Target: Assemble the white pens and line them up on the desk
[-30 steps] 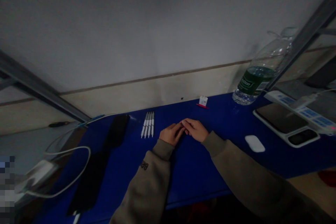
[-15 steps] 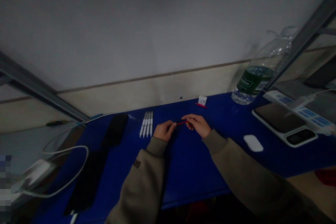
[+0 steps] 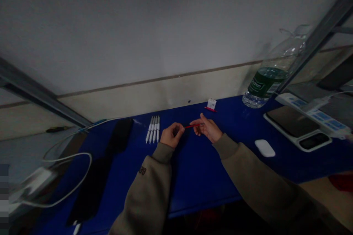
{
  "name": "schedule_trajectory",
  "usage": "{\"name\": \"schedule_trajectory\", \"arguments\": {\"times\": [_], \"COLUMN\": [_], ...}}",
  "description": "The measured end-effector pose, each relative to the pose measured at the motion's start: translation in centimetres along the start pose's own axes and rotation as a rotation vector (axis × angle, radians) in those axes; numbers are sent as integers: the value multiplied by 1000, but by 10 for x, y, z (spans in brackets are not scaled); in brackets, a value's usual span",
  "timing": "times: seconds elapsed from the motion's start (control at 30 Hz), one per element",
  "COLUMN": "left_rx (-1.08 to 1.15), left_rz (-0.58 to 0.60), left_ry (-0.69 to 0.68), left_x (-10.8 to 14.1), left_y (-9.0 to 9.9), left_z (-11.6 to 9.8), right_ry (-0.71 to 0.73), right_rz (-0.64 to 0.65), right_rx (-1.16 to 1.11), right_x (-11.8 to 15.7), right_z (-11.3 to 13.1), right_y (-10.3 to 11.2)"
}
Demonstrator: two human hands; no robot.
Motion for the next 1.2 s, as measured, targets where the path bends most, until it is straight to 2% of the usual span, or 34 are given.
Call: {"name": "schedule_trajectory", "arguments": {"times": [0.1, 0.27, 0.43, 0.67, 0.97, 1.2], "left_rx": [4, 8, 52, -1, 53, 28], "left_rz": [-29, 40, -67, 51, -42, 47], "left_ry": [13, 45, 56, 67, 81, 126], "left_x": [0, 0, 0, 0, -1, -1], "left_y": [2, -6, 0, -8, -6, -10], "left_z": [-1, 4, 2, 7, 7, 17], "right_ry": [-12, -16, -29, -34, -24, -1], "right_rz": [0, 28, 10, 29, 9, -1], "right_rx": [6, 14, 19, 17, 43, 31], "right_x": [-1, -4, -4, -1, -1, 0], "right_z": [-1, -5, -5, -2, -4, -1], "right_y": [2, 3, 4, -2, 0, 2]}}
Point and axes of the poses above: each hand's wrist, its own x-axis away from the middle knuckle, its own y-axis out of the back of the hand, z = x × y, the point moved 7 cm from there along -x, towards the middle knuckle, and after that the axes turned 12 degrees about -y, right-handed, at the moved point
